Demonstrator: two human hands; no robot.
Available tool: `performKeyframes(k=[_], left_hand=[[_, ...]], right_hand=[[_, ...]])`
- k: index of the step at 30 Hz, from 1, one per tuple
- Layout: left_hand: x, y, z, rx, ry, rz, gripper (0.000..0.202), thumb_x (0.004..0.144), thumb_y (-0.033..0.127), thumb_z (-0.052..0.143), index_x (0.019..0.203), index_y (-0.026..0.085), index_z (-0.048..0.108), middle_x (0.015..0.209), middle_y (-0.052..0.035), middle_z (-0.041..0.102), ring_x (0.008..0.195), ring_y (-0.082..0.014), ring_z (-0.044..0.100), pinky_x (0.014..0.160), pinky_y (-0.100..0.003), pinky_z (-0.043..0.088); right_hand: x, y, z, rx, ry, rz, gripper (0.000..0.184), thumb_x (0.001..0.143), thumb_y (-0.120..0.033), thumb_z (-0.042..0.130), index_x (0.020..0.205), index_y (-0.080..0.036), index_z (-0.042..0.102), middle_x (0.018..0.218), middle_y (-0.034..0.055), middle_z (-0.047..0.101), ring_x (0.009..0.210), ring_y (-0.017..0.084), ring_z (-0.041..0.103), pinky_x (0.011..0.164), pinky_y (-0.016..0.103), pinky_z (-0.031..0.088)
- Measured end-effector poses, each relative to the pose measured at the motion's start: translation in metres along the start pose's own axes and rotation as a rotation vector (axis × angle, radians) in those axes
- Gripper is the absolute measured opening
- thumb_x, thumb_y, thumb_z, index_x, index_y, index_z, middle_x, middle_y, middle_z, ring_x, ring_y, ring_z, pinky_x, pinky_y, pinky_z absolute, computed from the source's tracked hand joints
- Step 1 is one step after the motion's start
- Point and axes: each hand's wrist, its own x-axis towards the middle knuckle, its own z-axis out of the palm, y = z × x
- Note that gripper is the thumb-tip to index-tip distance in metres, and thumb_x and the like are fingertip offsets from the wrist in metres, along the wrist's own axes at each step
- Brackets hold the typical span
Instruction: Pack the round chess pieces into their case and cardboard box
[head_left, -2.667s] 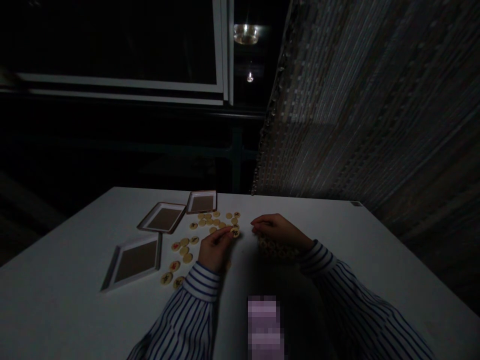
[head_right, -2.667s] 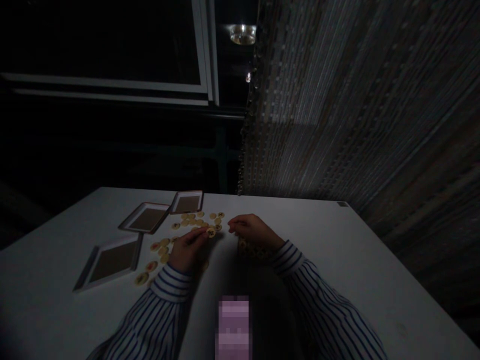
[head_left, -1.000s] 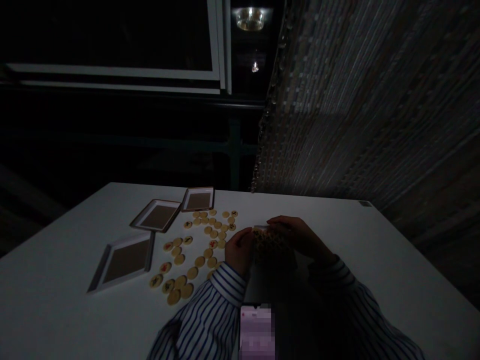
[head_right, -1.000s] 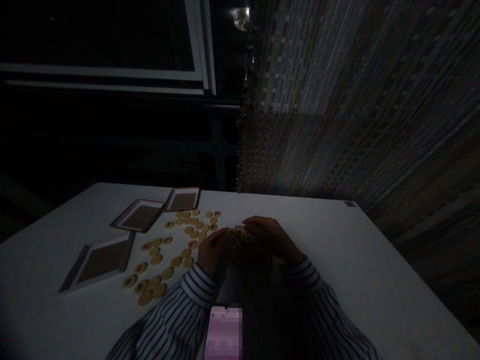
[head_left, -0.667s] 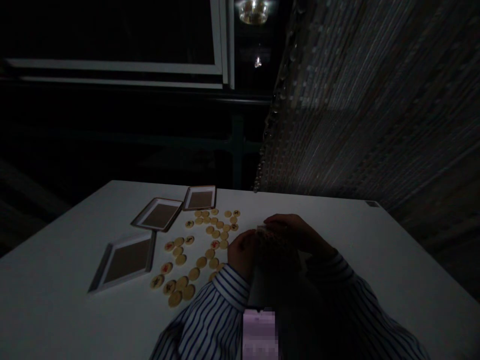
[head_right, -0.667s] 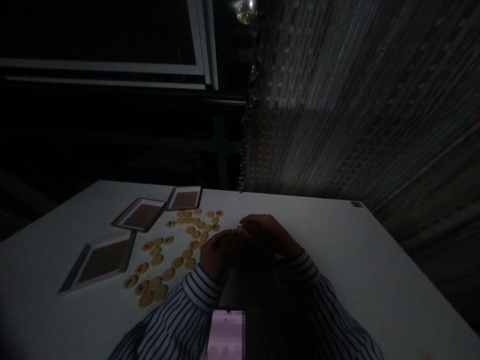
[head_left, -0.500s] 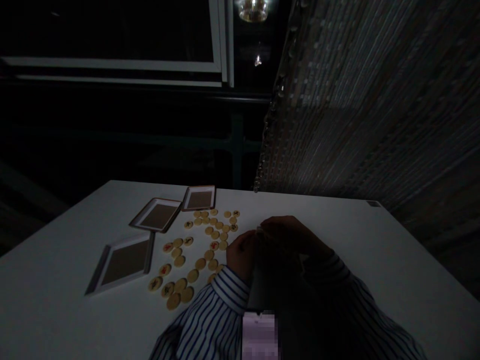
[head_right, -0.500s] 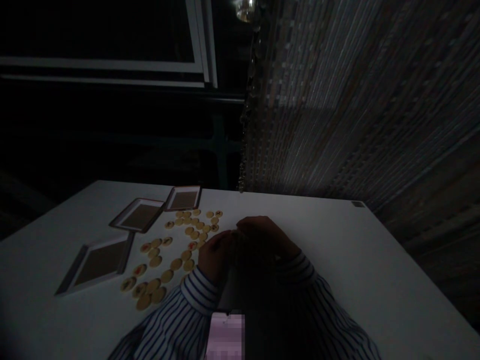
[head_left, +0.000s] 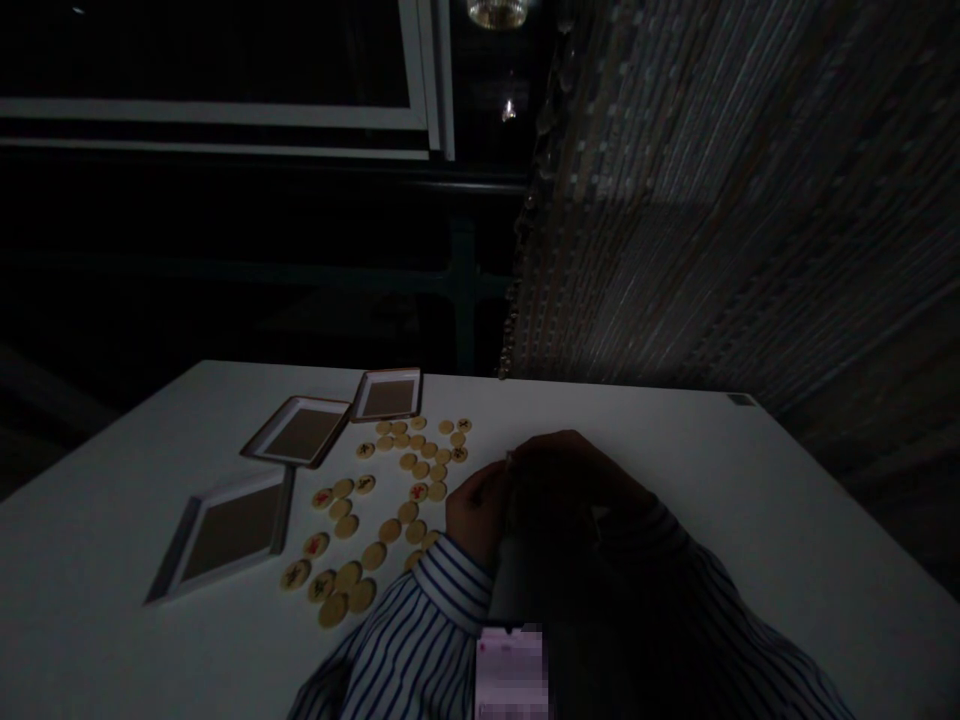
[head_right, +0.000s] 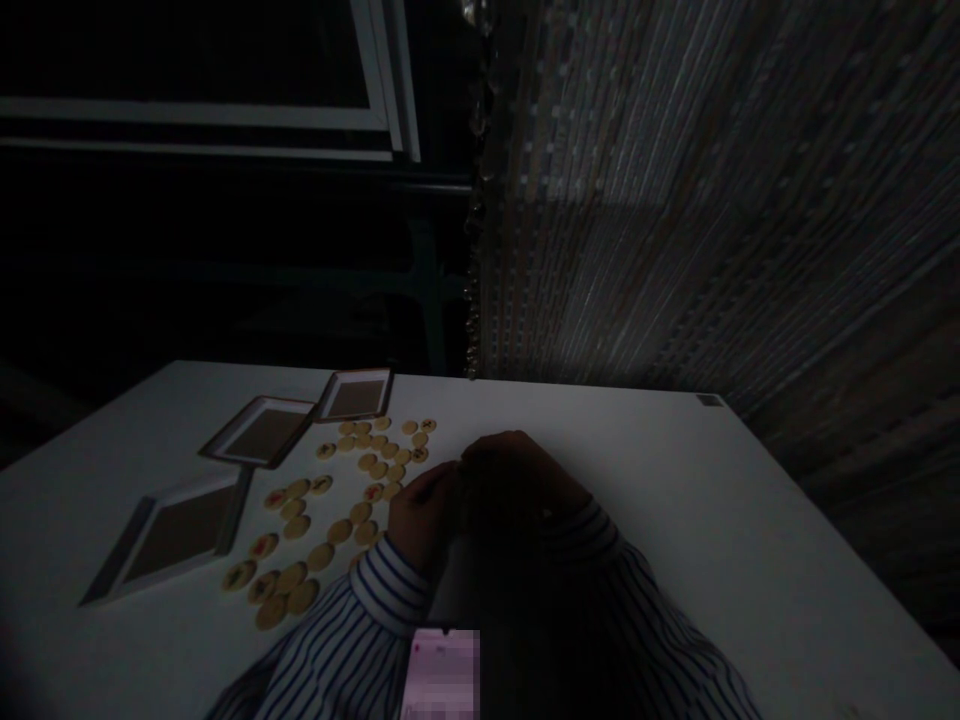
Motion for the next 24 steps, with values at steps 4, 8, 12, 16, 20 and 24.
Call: performKeyframes(k=[4,8,12,16,20,24], left_hand=[[0.0001,0.0001,0.0004,-0.040,0.041,0.012,0.024,0.064,0.027,0.062,0.084,0.014,0.067,0.082,-0.0069,0.069,0.080,-0.0186,0.063,0.073,-0.028,0.051],[-0.0014,0.0034,0.0010,-0.102,0.007,0.000,0.027,0.062,0.026,0.062,0.086,0.014,0.065,0.084,-0.0069,0.069,0.081,-0.0182,0.063,0.073,-0.027,0.051],[-0.0015,0.0049,0.0019,-0.185,0.016,-0.069,0.028,0.060,0.025,0.063,0.085,0.013,0.064,0.081,-0.0071,0.069,0.077,-0.0175,0.064,0.069,-0.026,0.051],[0.0004,0.0023,0.0007,-0.176,0.035,-0.083,0.026,0.058,0.025,0.064,0.082,0.013,0.064,0.076,-0.0068,0.069,0.073,-0.0178,0.064,0.066,-0.026,0.051],[0.0013,0.0006,-0.0009,-0.151,0.040,-0.070,0.023,0.058,0.025,0.063,0.079,0.015,0.064,0.074,-0.0062,0.069,0.071,-0.0173,0.064,0.064,-0.025,0.051],[-0.0006,0.0058,-0.0010,-0.159,0.026,-0.087,0.025,0.060,0.027,0.062,0.082,0.014,0.065,0.077,-0.0066,0.069,0.074,-0.0174,0.064,0.067,-0.026,0.051]], right_hand=[[0.0008,-0.0035,0.0032,0.025,0.049,-0.008,0.019,0.073,-0.027,0.055,0.086,-0.015,0.064,0.085,0.0061,0.067,0.079,0.017,0.061,0.073,0.029,0.048],[0.0013,-0.0068,0.0079,0.167,0.056,0.052,0.018,0.074,-0.027,0.055,0.084,-0.014,0.064,0.084,0.0061,0.066,0.078,0.017,0.061,0.071,0.029,0.048],[0.0012,-0.0065,0.0095,0.239,0.052,0.051,0.019,0.072,-0.025,0.057,0.086,-0.014,0.063,0.085,0.0063,0.066,0.080,0.017,0.060,0.073,0.029,0.048],[0.0001,-0.0018,0.0082,0.285,0.035,0.067,0.024,0.072,-0.025,0.058,0.093,-0.015,0.062,0.090,0.0068,0.065,0.083,0.017,0.060,0.076,0.030,0.047],[-0.0016,0.0005,0.0059,0.297,-0.004,0.064,0.026,0.070,-0.024,0.059,0.094,-0.013,0.063,0.094,0.0090,0.065,0.088,0.019,0.059,0.080,0.032,0.046],[-0.0035,-0.0025,0.0058,0.323,0.003,0.054,0.027,0.072,-0.023,0.058,0.097,-0.013,0.062,0.095,0.0091,0.064,0.088,0.018,0.059,0.081,0.033,0.046]])
